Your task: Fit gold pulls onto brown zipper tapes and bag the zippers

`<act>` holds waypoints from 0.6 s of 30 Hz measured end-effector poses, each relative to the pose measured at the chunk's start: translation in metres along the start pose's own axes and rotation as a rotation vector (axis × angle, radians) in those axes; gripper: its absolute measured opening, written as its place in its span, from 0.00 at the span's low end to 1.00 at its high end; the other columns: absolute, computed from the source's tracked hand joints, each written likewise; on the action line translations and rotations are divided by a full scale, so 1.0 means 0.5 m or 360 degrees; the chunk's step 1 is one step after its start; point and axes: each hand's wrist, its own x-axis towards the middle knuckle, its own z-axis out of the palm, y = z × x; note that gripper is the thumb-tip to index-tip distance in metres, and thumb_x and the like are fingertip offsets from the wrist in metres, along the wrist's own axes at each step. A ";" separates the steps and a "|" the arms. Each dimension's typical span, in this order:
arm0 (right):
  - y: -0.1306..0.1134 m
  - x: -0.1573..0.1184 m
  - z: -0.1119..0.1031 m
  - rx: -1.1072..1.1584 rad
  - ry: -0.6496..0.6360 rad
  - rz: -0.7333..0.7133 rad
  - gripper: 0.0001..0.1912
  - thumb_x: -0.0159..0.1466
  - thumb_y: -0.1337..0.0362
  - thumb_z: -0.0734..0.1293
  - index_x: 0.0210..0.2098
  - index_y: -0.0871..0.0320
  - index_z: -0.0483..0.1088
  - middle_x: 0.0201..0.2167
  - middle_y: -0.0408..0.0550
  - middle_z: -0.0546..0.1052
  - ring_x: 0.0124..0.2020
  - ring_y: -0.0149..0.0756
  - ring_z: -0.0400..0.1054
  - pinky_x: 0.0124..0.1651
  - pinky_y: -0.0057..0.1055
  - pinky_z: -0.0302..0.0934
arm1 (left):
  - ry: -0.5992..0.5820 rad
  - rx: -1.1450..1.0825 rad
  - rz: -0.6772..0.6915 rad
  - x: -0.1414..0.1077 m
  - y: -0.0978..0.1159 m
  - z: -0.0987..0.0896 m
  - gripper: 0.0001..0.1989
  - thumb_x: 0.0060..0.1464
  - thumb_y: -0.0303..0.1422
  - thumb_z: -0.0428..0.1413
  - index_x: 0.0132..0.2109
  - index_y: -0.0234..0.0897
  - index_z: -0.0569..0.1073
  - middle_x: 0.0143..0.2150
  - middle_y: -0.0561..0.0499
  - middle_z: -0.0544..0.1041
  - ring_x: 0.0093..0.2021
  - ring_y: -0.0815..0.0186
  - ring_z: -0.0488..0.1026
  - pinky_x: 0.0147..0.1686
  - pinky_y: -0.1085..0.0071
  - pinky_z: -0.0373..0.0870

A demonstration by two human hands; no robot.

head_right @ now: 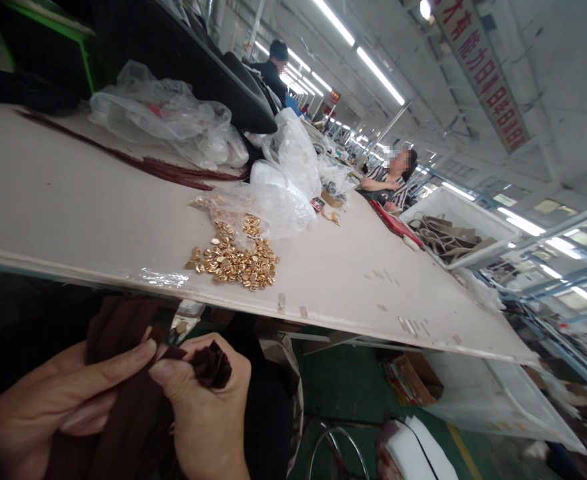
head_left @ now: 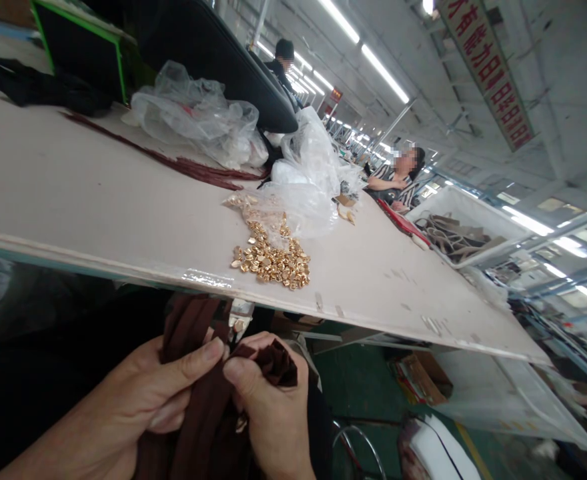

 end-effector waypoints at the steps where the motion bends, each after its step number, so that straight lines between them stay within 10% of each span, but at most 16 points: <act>1: 0.004 0.001 -0.002 0.0102 -0.0032 0.0060 0.15 0.54 0.56 0.77 0.25 0.60 0.72 0.15 0.35 0.64 0.16 0.23 0.52 0.20 0.22 0.53 | -0.0041 -0.0019 0.0030 0.004 0.000 -0.005 0.19 0.33 0.47 0.74 0.26 0.41 0.79 0.12 0.60 0.66 0.13 0.77 0.54 0.14 0.81 0.54; 5: 0.022 0.008 -0.012 0.0356 -0.0078 0.0264 0.19 0.57 0.50 0.73 0.25 0.61 0.72 0.10 0.31 0.58 0.10 0.18 0.40 0.13 0.19 0.46 | -0.0078 0.0083 0.0109 0.016 0.011 -0.014 0.19 0.35 0.47 0.73 0.23 0.39 0.78 0.09 0.62 0.57 0.13 0.79 0.47 0.12 0.83 0.48; 18: 0.019 0.021 0.001 0.0383 0.0039 0.0574 0.14 0.49 0.59 0.72 0.23 0.58 0.63 0.17 0.35 0.68 0.10 0.17 0.48 0.11 0.16 0.51 | -0.0062 0.0181 0.0014 0.032 0.022 -0.011 0.19 0.32 0.45 0.74 0.19 0.37 0.76 0.08 0.62 0.56 0.12 0.81 0.45 0.11 0.84 0.45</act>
